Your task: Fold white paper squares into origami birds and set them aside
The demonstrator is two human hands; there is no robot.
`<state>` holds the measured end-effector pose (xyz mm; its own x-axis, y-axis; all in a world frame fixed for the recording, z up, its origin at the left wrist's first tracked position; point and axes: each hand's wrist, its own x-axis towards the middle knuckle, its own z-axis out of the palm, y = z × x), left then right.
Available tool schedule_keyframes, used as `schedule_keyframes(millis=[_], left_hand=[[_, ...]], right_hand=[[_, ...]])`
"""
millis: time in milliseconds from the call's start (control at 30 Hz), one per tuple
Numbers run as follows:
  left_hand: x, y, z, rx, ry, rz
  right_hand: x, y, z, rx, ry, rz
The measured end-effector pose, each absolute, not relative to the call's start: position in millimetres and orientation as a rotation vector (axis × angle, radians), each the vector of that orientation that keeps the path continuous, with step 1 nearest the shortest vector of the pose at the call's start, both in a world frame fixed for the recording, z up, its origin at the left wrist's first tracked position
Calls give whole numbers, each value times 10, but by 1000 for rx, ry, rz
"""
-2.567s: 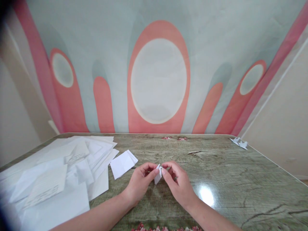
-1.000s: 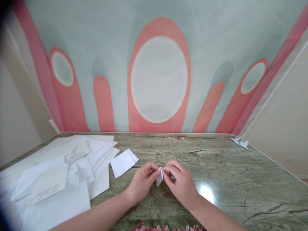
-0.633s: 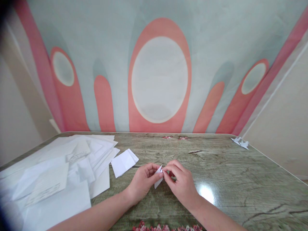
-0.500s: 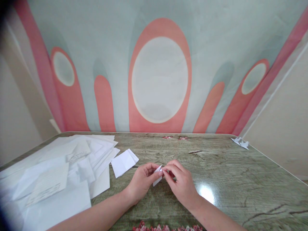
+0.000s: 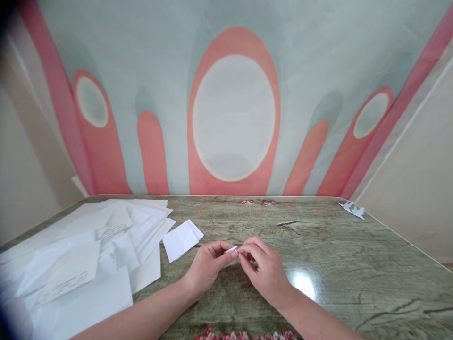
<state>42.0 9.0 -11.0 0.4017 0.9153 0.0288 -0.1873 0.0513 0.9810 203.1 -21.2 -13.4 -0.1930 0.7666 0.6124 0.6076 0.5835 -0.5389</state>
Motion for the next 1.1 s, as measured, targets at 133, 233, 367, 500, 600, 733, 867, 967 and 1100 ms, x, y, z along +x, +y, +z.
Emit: schedule_keyframes(millis=[133, 233, 367, 500, 600, 733, 867, 967, 1100], left_hand=[[413, 86, -98, 1211, 760, 987], [406, 91, -91, 1197, 777, 992], [397, 82, -65, 1182, 771, 982], [390, 49, -29, 1164, 716, 959], [392, 28, -9, 1118, 720, 964], [398, 27, 2, 1161, 732, 968], [395, 35, 0, 1245, 743, 985], [389, 35, -8, 1269, 749, 981], [393, 40, -25, 1297, 772, 985]], right_hand=[[2012, -230, -130, -1120, -1869, 261], [1995, -243, -118, -1124, -1833, 294], [1964, -260, -105, -1127, -1796, 330], [1931, -275, -101, -1116, -1789, 354], [1916, -279, -97, -1093, -1787, 371], [1911, -282, -74, -1095, -1755, 403], [1919, -283, -52, -1103, -1717, 434], [1933, -280, -49, -1122, -1707, 451], [1937, -272, -56, -1145, -1710, 427]])
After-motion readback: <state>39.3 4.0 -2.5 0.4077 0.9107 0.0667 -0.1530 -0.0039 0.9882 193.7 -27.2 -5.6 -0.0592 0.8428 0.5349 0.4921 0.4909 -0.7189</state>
